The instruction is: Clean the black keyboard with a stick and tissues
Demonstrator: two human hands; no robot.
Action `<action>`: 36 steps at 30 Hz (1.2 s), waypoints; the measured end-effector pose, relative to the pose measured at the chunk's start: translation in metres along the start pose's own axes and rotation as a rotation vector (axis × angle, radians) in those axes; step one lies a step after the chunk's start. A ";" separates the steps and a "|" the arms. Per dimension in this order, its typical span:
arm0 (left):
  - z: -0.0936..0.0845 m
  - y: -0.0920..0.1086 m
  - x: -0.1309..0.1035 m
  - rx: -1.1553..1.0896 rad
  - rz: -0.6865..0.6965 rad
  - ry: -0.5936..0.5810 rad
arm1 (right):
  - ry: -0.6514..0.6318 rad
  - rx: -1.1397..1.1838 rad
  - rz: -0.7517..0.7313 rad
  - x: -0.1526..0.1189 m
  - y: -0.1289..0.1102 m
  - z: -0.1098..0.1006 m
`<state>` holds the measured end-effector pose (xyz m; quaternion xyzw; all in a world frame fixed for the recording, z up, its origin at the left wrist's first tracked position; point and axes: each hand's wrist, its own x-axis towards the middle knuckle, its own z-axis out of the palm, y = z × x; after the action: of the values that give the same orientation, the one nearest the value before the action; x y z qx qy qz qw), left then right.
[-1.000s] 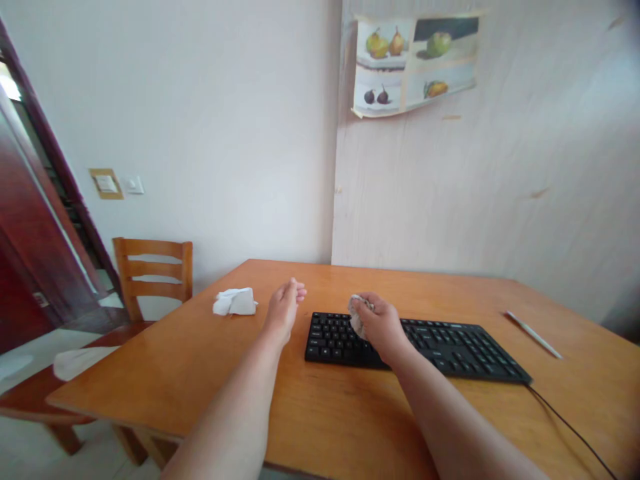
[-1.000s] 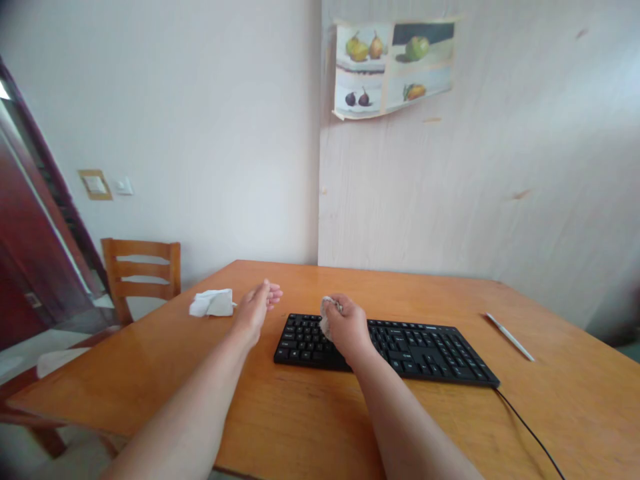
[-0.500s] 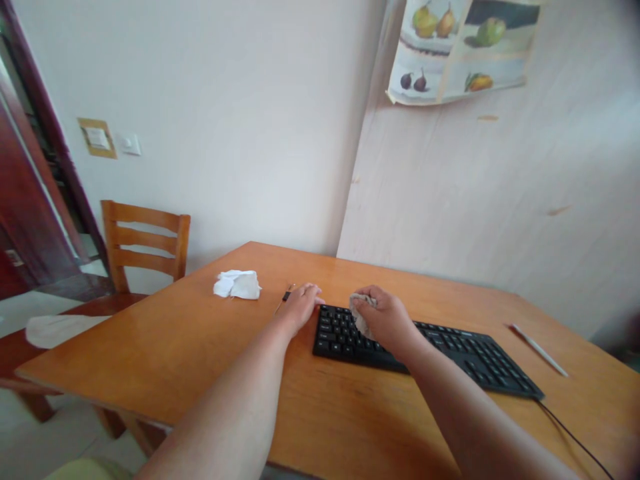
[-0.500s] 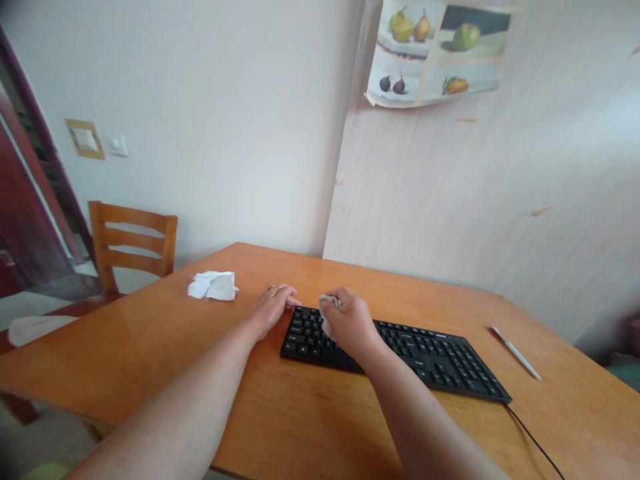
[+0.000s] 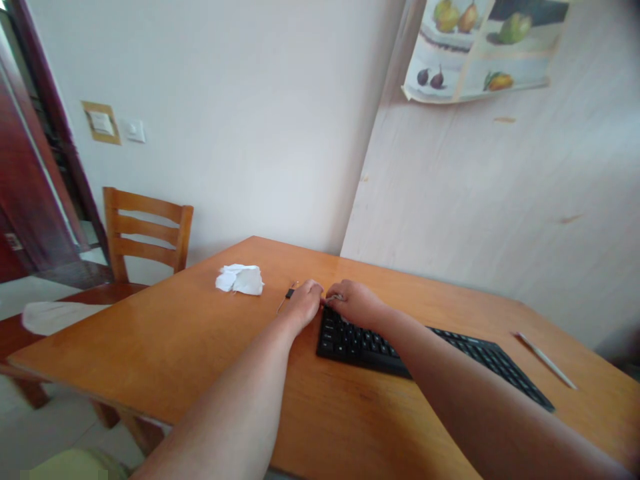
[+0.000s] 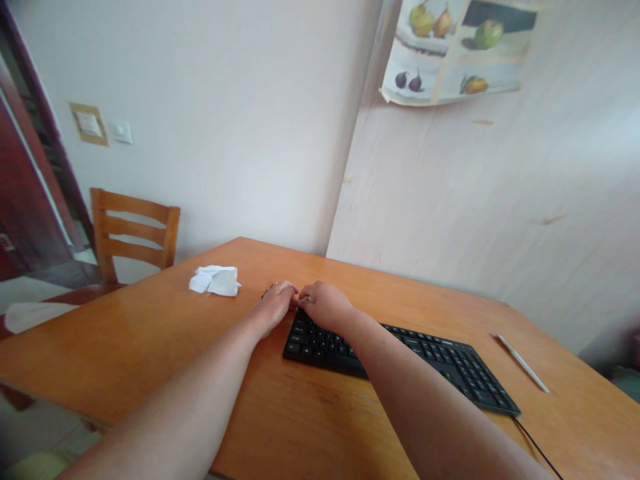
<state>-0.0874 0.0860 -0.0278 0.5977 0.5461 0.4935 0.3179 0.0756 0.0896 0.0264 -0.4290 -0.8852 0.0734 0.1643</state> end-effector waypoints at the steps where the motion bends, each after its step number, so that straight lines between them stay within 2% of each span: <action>1: 0.000 0.000 0.000 0.014 0.004 -0.002 | -0.020 -0.011 -0.011 0.002 -0.001 0.000; 6: 0.000 -0.001 0.001 0.059 0.033 -0.028 | -0.090 -0.079 -0.043 -0.001 0.001 -0.003; 14: 0.002 0.002 -0.007 0.109 0.100 -0.152 | -0.090 -0.048 -0.030 -0.021 0.020 -0.012; 23: -0.002 0.008 -0.009 0.114 0.109 -0.117 | -0.051 0.015 -0.004 -0.045 0.041 -0.020; 30: -0.004 0.011 -0.011 0.146 0.108 -0.140 | -0.031 0.007 0.044 -0.060 0.053 -0.028; 36: -0.005 0.010 -0.010 0.129 0.098 -0.154 | 0.007 -0.001 0.094 -0.076 0.075 -0.032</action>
<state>-0.0874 0.0736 -0.0194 0.6790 0.5208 0.4251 0.2951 0.1859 0.0757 0.0187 -0.4703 -0.8636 0.0792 0.1634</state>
